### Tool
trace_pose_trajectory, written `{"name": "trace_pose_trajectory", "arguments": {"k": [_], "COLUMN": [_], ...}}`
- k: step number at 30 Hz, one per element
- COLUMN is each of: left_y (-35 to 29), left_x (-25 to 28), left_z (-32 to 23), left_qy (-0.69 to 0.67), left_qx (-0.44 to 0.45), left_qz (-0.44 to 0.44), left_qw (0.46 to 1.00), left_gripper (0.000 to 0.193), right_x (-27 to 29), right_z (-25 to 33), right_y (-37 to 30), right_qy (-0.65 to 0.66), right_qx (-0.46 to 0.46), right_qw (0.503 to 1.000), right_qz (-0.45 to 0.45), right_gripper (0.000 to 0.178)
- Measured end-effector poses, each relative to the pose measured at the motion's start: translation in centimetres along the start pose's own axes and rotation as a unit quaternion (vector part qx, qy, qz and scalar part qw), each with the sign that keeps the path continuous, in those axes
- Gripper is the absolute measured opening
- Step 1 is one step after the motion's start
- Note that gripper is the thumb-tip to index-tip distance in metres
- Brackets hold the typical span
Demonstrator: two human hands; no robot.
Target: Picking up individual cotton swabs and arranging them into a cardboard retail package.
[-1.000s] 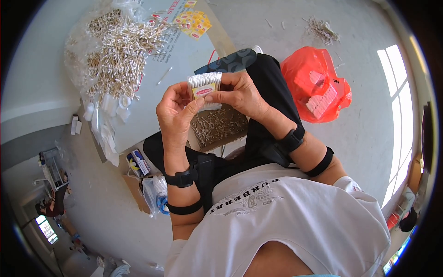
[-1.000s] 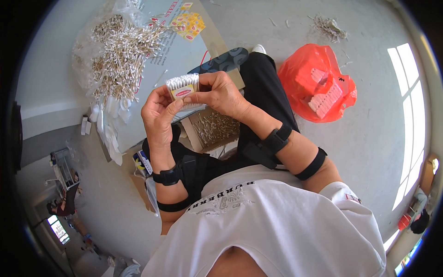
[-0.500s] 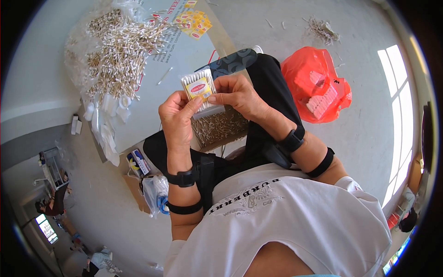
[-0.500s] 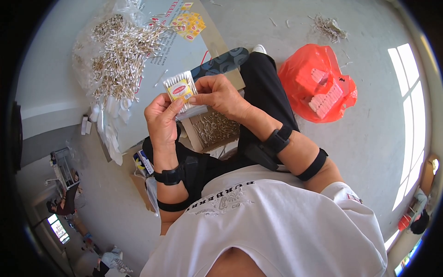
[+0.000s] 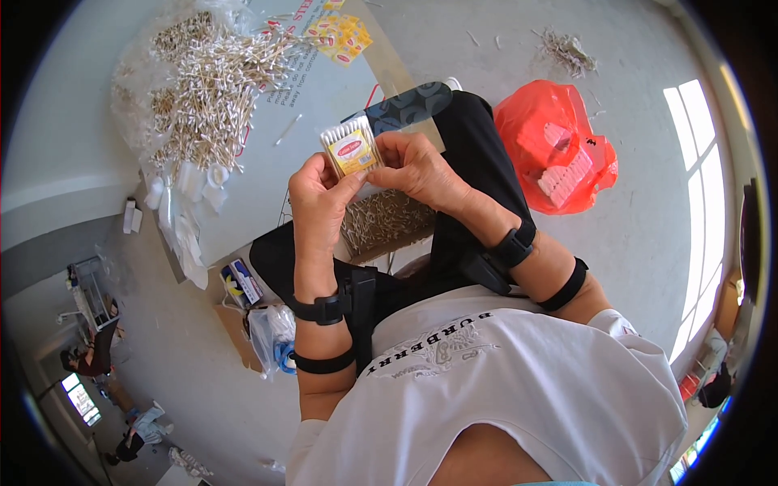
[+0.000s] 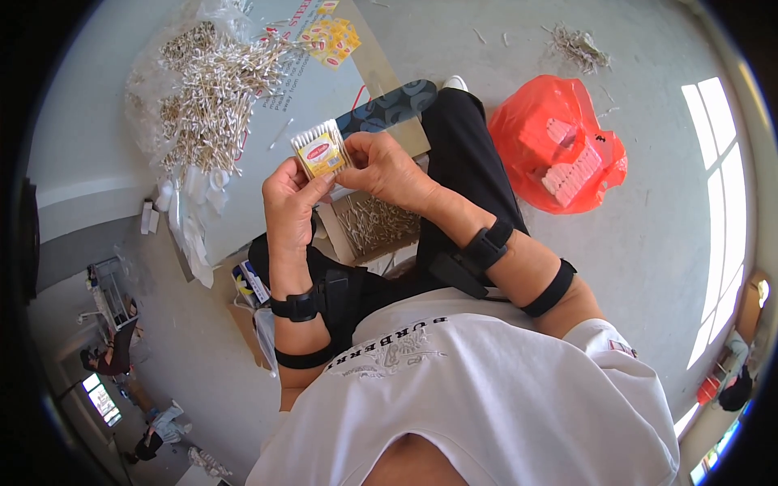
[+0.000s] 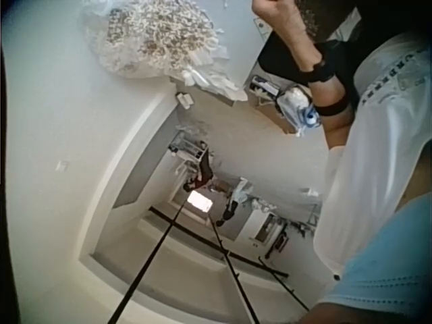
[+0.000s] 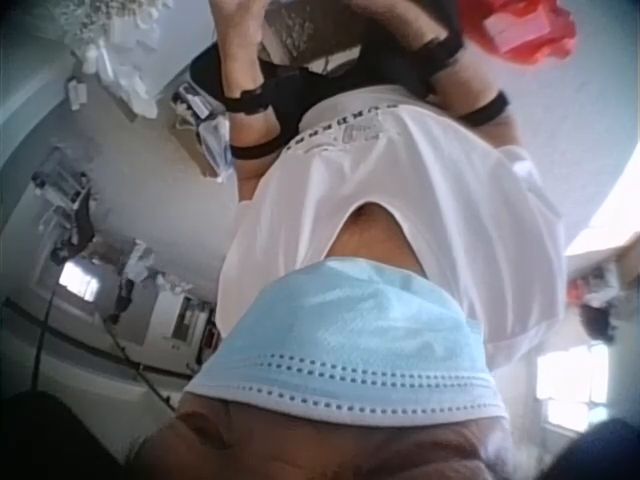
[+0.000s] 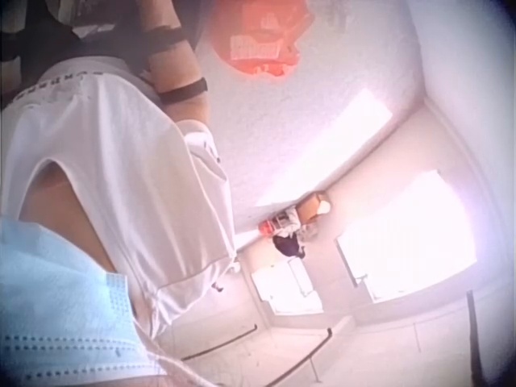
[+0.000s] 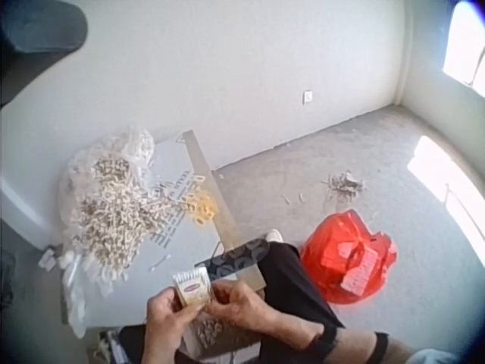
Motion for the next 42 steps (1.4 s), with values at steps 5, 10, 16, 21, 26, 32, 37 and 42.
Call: {"name": "trace_pose_trajectory", "arguments": {"k": [5,10,16,21,26,32,37,42], "left_y": [0.0,-0.3,-1.1,-2.2,-2.5,-2.3,-3.5,-4.7], "left_x": [0.1,-0.4,-0.2,-0.2,-0.7,-0.7,1.7,3.9], "left_z": [1.0,0.0,-2.1,-3.6,-4.7,-5.3,-5.2,-1.7], "left_qy": [-0.020,-0.080,-0.111,0.025,0.109,0.107,0.164,0.034], "left_qx": [0.014,-0.009,-0.091,-0.222,-0.323,-0.308,-0.277,-0.165], "left_qz": [0.005,0.006,-0.021,-0.065,-0.068,-0.063,-0.097,-0.154], "left_qw": [1.000,0.997,0.989,0.972,0.938,0.943,0.942,0.974], "left_gripper": [0.020,0.025,0.027,0.029,0.030,0.033,0.024,0.029], "right_x": [0.1,0.1,-0.8,-1.5,-1.6,-1.4,-3.0,-2.9], "right_z": [-0.4,0.0,1.0,3.3,3.8,3.6,2.9,1.1], "right_y": [-0.1,-0.3,-0.7,-0.9,-1.0,-0.7,-0.3,-0.4], "right_qy": [-0.035,-0.041,-0.045,-0.126,-0.143,-0.140,-0.180,-0.026], "right_qx": [-0.019,0.000,0.077,0.194,0.236,0.235,0.111,0.008], "right_qw": [0.999,0.999,0.996,0.973,0.961,0.962,0.976,0.999], "right_qz": [-0.007,0.020,0.007,-0.007,0.005,-0.002,0.053,0.028], "right_gripper": [0.026,0.022,0.020,0.021,0.023,0.019,0.022,0.020]}}
Point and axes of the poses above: each hand's wrist, its own y-axis towards the middle knuckle, its own x-axis out of the back of the hand, z = x × y, the point moved 6 cm from there along y, towards the middle knuckle, and after that the axes turned 7 degrees about y, right-handed, at the moved point
